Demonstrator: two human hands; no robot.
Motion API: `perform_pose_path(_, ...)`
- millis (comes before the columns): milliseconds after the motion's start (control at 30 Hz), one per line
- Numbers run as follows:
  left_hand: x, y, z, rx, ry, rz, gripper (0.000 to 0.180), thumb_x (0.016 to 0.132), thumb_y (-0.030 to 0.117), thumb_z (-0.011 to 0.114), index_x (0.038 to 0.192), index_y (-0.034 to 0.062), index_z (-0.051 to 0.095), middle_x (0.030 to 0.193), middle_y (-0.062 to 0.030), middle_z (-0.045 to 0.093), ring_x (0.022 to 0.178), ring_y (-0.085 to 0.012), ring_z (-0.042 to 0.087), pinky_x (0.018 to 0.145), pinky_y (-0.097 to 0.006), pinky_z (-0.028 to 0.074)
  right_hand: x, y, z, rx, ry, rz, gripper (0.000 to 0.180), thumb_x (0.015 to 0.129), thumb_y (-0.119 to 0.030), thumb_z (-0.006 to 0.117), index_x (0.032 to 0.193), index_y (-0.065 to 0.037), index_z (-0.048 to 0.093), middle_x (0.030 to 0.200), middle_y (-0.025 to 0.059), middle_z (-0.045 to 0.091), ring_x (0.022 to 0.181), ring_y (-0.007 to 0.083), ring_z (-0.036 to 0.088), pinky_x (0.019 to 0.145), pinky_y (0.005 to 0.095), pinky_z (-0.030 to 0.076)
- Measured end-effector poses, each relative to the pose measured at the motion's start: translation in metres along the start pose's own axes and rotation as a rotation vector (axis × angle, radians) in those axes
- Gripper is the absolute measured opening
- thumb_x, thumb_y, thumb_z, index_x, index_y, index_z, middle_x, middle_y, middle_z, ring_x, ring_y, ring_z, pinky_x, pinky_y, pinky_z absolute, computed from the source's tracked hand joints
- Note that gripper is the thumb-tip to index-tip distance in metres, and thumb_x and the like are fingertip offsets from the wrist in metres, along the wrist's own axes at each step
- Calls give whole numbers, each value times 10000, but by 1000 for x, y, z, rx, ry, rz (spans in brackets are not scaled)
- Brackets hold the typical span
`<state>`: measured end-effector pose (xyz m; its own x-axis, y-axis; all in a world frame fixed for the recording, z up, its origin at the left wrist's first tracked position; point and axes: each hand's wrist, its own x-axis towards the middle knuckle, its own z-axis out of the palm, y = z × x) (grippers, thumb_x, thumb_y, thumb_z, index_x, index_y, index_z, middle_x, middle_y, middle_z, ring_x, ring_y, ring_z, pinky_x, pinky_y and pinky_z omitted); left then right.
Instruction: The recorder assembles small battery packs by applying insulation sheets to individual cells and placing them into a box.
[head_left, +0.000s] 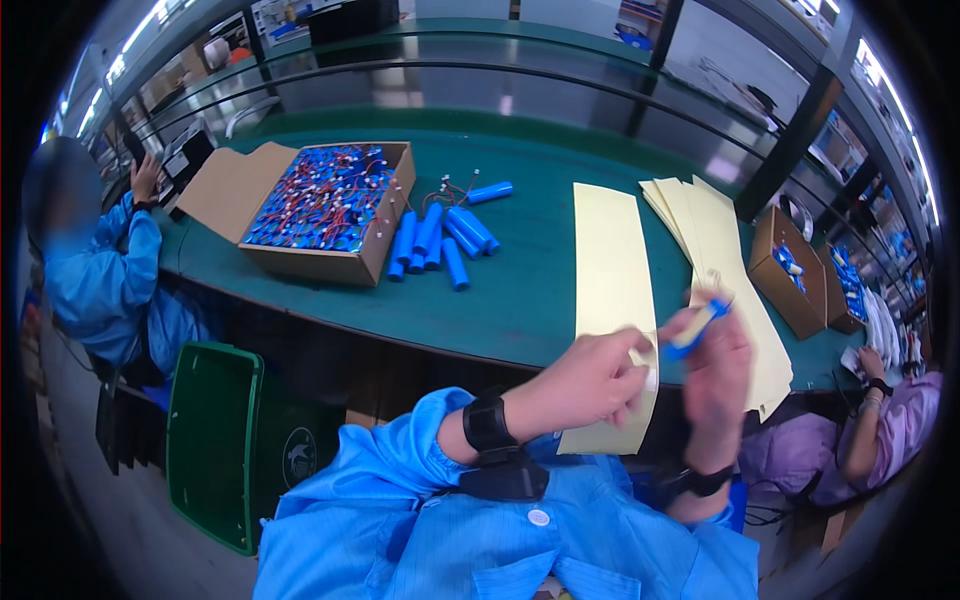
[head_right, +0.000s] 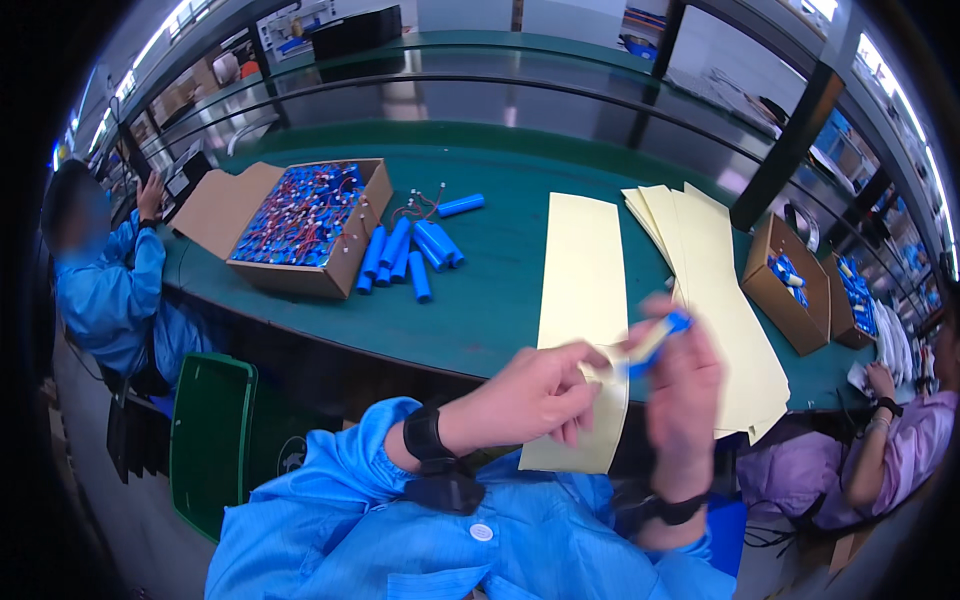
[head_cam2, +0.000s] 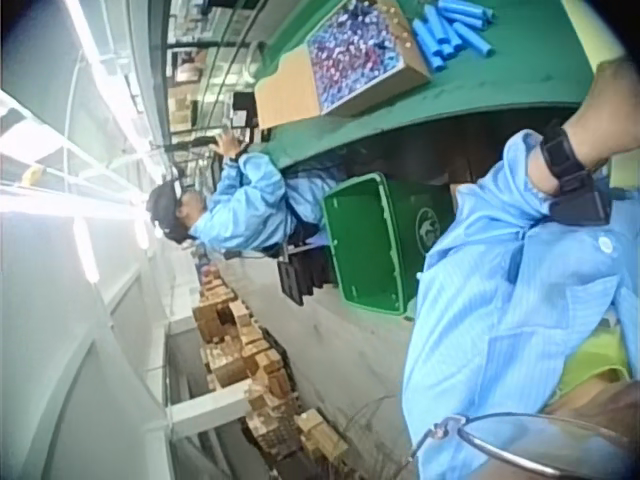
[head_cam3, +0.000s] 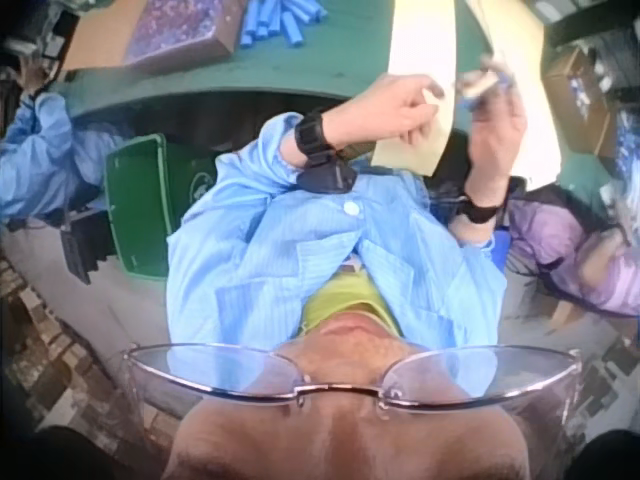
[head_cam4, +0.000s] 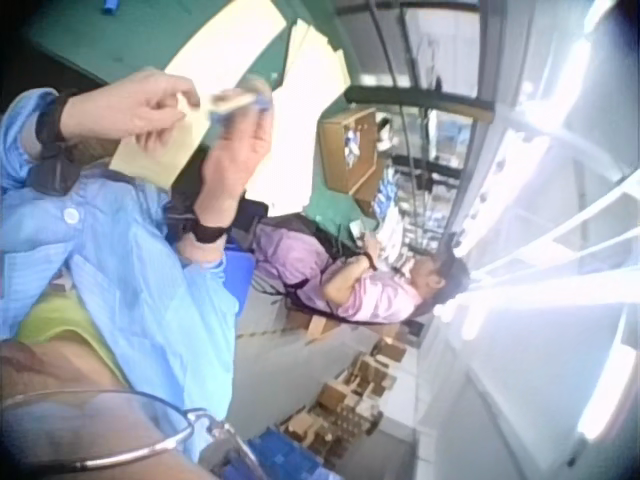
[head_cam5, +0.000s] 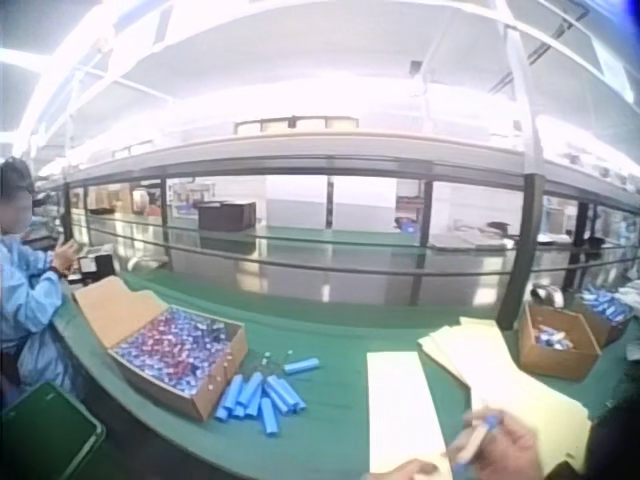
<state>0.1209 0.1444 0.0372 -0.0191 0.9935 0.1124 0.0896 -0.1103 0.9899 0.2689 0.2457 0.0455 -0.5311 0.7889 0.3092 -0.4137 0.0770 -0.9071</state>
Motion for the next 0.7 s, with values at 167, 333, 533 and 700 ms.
perform_pose_path(167, 29, -6, -75, 1197, 628, 42, 180, 753, 27, 534, 924, 40, 588, 872, -166, 583, 754, -353, 604, 636, -433, 496, 109, -28, -206, -1352, 462, -310, 356, 905, -153, 493, 1235, -22, 525, 894, 116, 626, 797, 236, 595, 707, 321, 466)
perform_pose_path(333, 34, -28, -158, 1679, 471, 34, 203, 655, 1, 599, 851, 53, 601, 866, -145, 538, 883, -333, 543, 711, -419, 484, 167, -11, -289, -1917, 519, 141, 325, 847, -148, 489, 1152, -65, 562, 1055, 212, 609, 1003, 396, 568, 854, 468, 453)
perform_pose_path(533, 35, -21, -173, 1670, 225, 61, 246, 656, -35, 594, 878, 64, 551, 888, -116, 527, 838, -326, 576, 692, -416, 488, 156, -27, -281, -1926, 521, 224, 319, 861, -250, 510, 1138, -108, 582, 1080, 196, 607, 1021, 394, 564, 853, 446, 463)
perform_pose_path(700, 31, -12, -175, 1655, 289, 120, 224, 680, -13, 609, 883, 60, 547, 879, -108, 526, 839, -319, 573, 681, -408, 482, 123, -45, -180, -1827, 470, -106, 260, 859, -269, 555, 1030, -94, 644, 968, 138, 653, 909, 321, 623, 789, 388, 490)
